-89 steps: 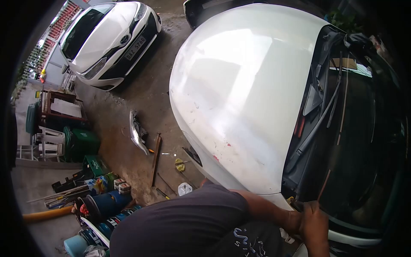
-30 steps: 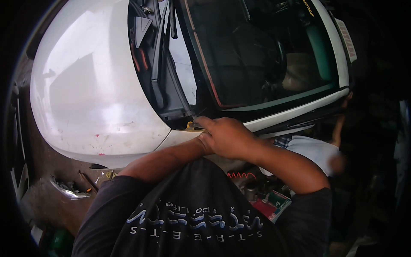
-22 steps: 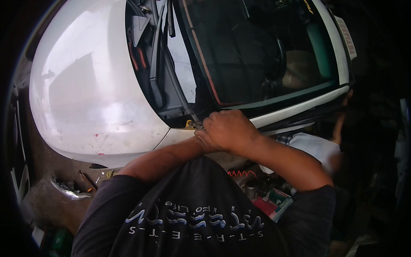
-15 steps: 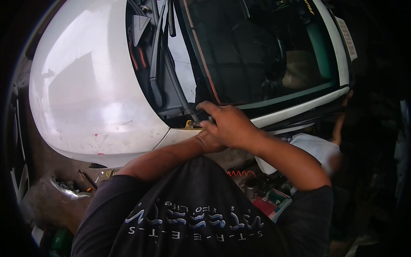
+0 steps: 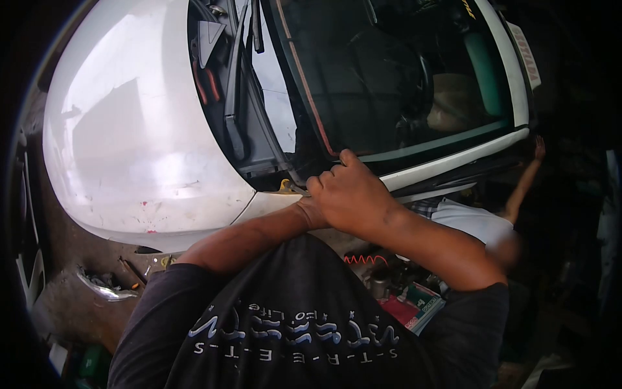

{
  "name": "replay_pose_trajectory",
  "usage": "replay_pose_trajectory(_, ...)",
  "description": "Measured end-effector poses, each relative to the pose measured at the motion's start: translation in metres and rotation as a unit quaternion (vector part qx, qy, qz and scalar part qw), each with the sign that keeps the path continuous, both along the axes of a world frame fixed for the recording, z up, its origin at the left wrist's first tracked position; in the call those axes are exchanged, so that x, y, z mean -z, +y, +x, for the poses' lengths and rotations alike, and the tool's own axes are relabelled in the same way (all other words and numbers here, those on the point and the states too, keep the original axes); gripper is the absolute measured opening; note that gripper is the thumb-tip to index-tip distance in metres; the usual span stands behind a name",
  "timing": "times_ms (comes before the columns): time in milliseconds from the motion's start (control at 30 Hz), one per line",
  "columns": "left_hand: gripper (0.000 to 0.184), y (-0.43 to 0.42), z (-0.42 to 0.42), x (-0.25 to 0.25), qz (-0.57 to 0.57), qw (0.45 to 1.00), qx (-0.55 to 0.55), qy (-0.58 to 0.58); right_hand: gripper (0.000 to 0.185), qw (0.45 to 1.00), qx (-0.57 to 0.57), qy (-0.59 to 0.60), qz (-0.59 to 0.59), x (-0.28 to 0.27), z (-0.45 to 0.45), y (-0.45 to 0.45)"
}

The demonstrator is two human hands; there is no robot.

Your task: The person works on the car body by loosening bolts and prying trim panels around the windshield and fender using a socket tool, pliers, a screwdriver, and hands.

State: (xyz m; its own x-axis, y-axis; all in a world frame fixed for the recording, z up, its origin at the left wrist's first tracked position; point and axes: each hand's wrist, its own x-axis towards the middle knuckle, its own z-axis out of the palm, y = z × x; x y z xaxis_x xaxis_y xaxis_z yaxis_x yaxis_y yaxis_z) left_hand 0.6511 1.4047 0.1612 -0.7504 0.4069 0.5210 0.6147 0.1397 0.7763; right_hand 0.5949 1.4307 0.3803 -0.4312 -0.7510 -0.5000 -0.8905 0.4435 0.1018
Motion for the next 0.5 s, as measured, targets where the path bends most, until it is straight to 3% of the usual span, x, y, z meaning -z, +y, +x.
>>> replay_pose_trajectory(33, 0.039, 0.001, -0.003, 0.004, -0.053, 0.998, 0.034, 0.018, 0.024, 0.994, 0.07, -0.041, 0.079, 0.0, 0.0, -0.002)
replay_pose_trajectory(100, 0.04, -0.002, -0.006, 0.001, -0.106, 0.991, 0.067, 0.036, 0.023, 0.986, 0.13, -0.028, 0.101, 0.004, 0.001, -0.001)
replay_pose_trajectory(167, 0.042, -0.011, -0.01, -0.018, -0.128, 0.983, 0.12, -0.049, 0.024, 0.975, 0.183, -0.016, 0.123, 0.01, 0.001, 0.001)
replay_pose_trajectory(233, 0.044, 0.0, -0.008, -0.003, -0.083, 0.992, 0.091, -0.01, 0.034, 0.991, 0.131, -0.008, 0.031, 0.011, 0.005, 0.008)
replay_pose_trajectory(367, 0.046, -0.006, -0.001, -0.004, -0.011, 0.998, 0.065, 0.011, 0.031, 0.998, 0.056, -0.021, 0.017, -0.007, 0.01, 0.0)
replay_pose_trajectory(500, 0.046, 0.0, -0.008, 0.004, -0.075, 0.991, 0.113, 0.007, 0.035, 0.999, -0.039, -0.031, 0.01, -0.012, 0.012, 0.002)
